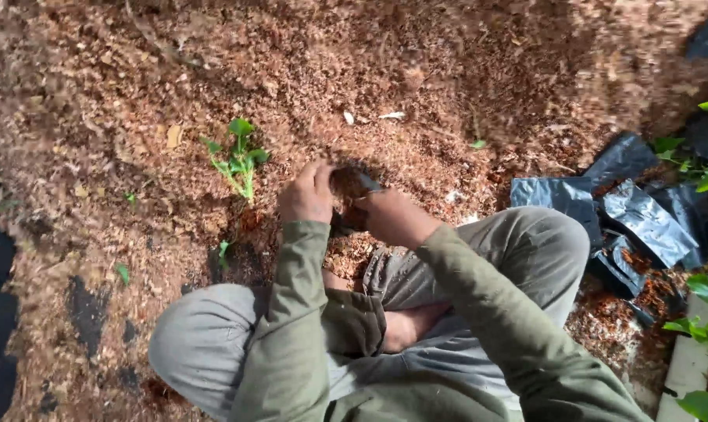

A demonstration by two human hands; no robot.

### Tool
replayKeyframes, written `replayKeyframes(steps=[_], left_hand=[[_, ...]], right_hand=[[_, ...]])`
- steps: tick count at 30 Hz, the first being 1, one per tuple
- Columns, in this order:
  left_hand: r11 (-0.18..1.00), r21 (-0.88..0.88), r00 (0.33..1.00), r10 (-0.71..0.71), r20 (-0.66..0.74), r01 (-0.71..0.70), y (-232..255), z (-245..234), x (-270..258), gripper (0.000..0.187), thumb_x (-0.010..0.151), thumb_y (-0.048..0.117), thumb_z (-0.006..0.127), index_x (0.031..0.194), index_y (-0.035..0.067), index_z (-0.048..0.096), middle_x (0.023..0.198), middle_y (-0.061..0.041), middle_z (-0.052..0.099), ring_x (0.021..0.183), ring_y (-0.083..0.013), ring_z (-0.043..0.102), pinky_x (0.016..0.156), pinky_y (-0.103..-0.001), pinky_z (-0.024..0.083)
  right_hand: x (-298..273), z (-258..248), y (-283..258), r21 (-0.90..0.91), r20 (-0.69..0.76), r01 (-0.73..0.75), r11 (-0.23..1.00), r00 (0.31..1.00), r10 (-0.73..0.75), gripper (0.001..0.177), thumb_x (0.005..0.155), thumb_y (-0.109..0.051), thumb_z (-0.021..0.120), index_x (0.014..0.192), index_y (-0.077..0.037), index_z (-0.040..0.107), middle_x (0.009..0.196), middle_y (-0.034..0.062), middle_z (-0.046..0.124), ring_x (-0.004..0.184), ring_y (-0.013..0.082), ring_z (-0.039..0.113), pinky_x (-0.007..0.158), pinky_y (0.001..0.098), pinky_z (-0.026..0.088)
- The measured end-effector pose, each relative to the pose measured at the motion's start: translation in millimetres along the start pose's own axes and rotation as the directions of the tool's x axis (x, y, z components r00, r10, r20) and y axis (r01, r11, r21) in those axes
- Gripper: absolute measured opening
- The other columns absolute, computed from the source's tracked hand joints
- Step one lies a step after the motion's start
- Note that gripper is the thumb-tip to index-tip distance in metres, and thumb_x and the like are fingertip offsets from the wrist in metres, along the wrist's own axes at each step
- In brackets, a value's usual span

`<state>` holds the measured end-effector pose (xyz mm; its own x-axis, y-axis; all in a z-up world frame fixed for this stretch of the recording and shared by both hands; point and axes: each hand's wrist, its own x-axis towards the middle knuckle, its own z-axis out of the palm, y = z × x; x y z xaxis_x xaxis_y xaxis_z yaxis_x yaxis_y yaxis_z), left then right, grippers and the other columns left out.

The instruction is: The person sits on the ground and plants small green seedlings into black plastic bags filled with soil. They use their hands to scoop soil from a large pile, place it into the bags, insert the seedlings, and pack the soil around the base of the plants.

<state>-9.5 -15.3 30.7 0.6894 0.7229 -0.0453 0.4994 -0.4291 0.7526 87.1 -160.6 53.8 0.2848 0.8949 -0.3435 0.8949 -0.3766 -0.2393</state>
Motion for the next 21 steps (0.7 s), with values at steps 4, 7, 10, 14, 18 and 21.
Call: replayKeyframes(steps=[4,7,10,14,18,21], left_hand=[[0.997,-0.03,0.993,-0.069,0.095,0.072,25.6,-24.9,-17.3,0.056,0.104,0.041,0.059,0.146,0.008,0.045,0.132,-0.025,0.064,0.118,-0.043,0.065,0.096,-0.062,0.056],[0.976,0.083,0.96,-0.213,0.182,0.201,22.0,-25.6,-21.4,0.068,0.1,0.034,0.064,0.154,0.008,0.032,0.134,-0.029,0.06,0.115,-0.0452,0.066,0.088,-0.061,0.059],[0.968,0.121,0.951,-0.239,0.194,0.219,8.6,-15.1,-24.1,0.066,0.099,0.029,0.064,0.154,0.01,0.032,0.118,-0.028,0.068,0.104,-0.0445,0.071,0.081,-0.057,0.06],[0.984,0.049,0.964,-0.176,0.2,0.17,-3.9,-5.4,-22.2,0.063,0.101,0.02,0.06,0.157,0.014,0.032,0.119,-0.028,0.07,0.11,-0.0448,0.07,0.086,-0.057,0.056],[0.994,0.044,0.979,-0.11,0.17,0.104,18.8,-18.7,-18.7,0.063,0.103,0.009,0.056,0.161,0.016,0.031,0.117,-0.029,0.071,0.108,-0.0437,0.07,0.088,-0.055,0.057],[0.994,-0.002,0.985,-0.109,0.133,0.11,20.2,-28.0,-30.7,0.067,0.104,0.011,0.056,0.163,0.019,0.026,0.106,-0.022,0.075,0.089,-0.0335,0.074,0.075,-0.046,0.058]], right_hand=[[-12.3,-22.4,-13.3,0.175,0.035,-0.036,0.984,0.999,0.031,0.031,0.088,0.0,0.047,0.104,-0.002,0.073,0.089,0.0216,0.074,0.077,0.0368,0.076,0.067,0.046,0.065],[-3.0,6.7,-13.8,0.019,0.126,-0.035,0.999,0.992,0.032,0.026,0.089,-0.001,0.05,0.099,-0.002,0.074,0.085,0.0173,0.074,0.071,0.0289,0.076,0.062,0.0383,0.065],[-2.5,-6.6,-15.4,0.002,0.178,-0.058,0.998,0.982,0.057,0.021,0.088,-0.006,0.054,0.093,-0.001,0.073,0.079,0.0169,0.072,0.069,0.0299,0.076,0.057,0.0405,0.064],[7.0,7.8,-16.5,-0.042,-0.073,0.252,0.967,0.964,-0.255,0.044,0.078,-0.006,0.052,0.119,0.003,0.065,0.141,0.0132,0.06,0.128,0.0243,0.056,0.106,0.0345,0.048],[11.1,-56.2,-20.0,0.177,0.168,0.069,0.982,0.981,-0.099,0.024,0.089,-0.014,0.056,0.104,-0.004,0.072,0.095,0.0177,0.076,0.09,0.0371,0.077,0.075,0.0493,0.064],[5.8,-74.5,7.3,0.384,0.119,0.095,0.918,0.981,-0.151,0.025,0.091,-0.009,0.055,0.108,-0.005,0.073,0.098,0.021,0.076,0.094,0.0429,0.075,0.085,0.0544,0.061]])
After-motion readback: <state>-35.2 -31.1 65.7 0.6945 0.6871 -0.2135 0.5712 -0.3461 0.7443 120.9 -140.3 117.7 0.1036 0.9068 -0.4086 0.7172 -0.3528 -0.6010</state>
